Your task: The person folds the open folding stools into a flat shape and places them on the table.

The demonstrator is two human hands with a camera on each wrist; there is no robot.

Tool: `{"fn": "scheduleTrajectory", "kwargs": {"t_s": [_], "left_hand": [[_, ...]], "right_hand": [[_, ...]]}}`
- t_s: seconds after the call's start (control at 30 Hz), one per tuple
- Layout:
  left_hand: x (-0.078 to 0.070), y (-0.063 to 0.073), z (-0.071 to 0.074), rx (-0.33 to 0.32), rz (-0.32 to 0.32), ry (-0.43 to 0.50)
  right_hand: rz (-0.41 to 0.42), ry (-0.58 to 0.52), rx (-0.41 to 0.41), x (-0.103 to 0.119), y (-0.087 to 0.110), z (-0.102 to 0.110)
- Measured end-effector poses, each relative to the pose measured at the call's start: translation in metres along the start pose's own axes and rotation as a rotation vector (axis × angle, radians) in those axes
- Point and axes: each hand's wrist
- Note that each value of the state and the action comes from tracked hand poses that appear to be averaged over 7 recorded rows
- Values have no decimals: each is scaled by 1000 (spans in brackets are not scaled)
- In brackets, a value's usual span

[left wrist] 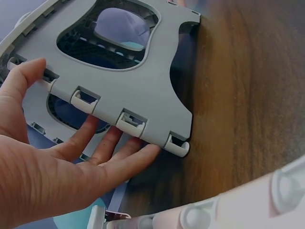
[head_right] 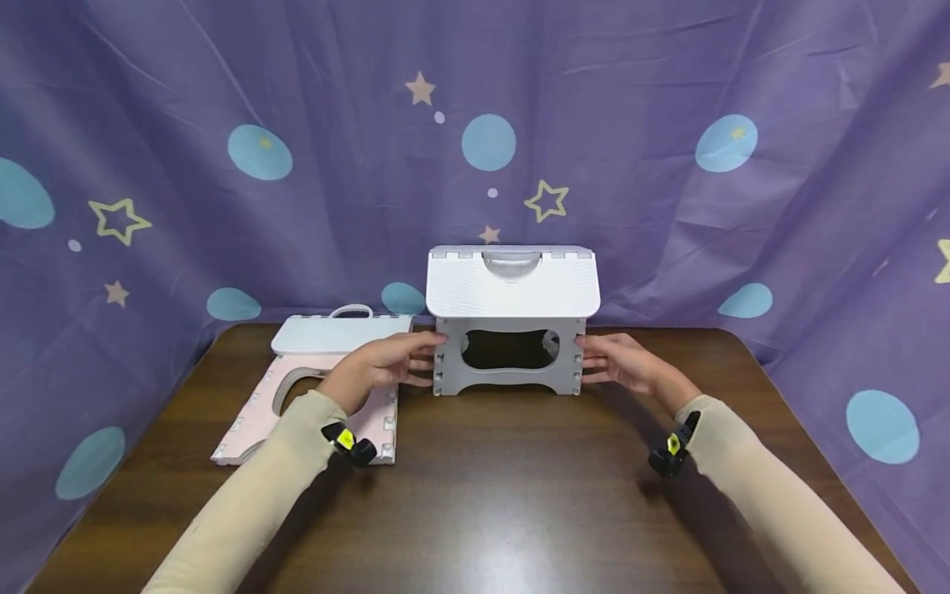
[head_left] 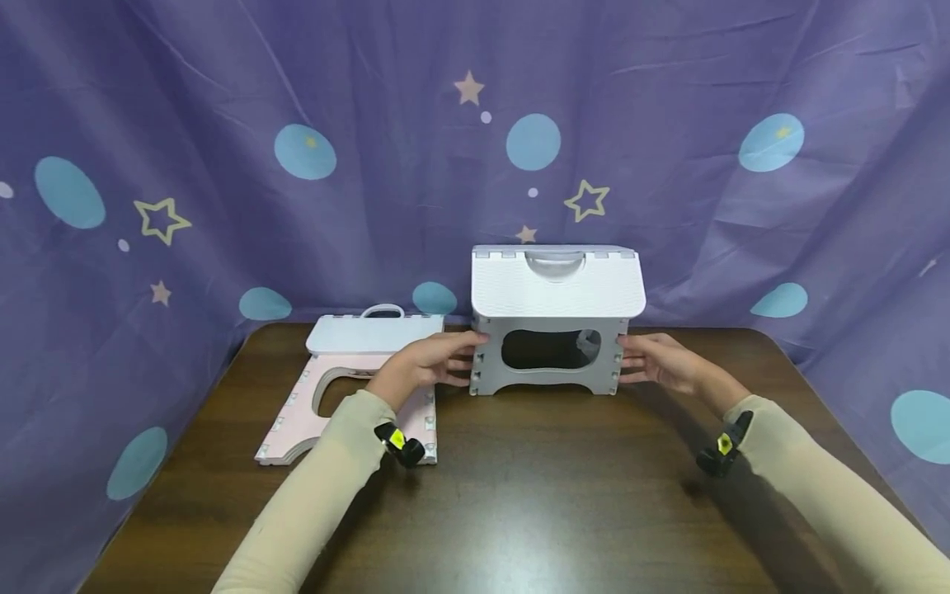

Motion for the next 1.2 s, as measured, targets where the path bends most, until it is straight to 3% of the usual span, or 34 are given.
{"fn": "scheduleTrajectory", "kwargs": {"t_s": [0.57,1.2], "left_hand": [[1,0,1,3,-11,-10],[6,-4,3,1,-25,-19]], "right_hand": [[-22,-9,-1,-3,-2,3],[12,12,39,-2,-2,6]]}}
Point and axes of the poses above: each hand's wrist, its own y-axis away from the middle knuckle, its own z-axis out of the back of the hand, x = y × z, and after that the axes turned 10 degrees about -x, right-handed
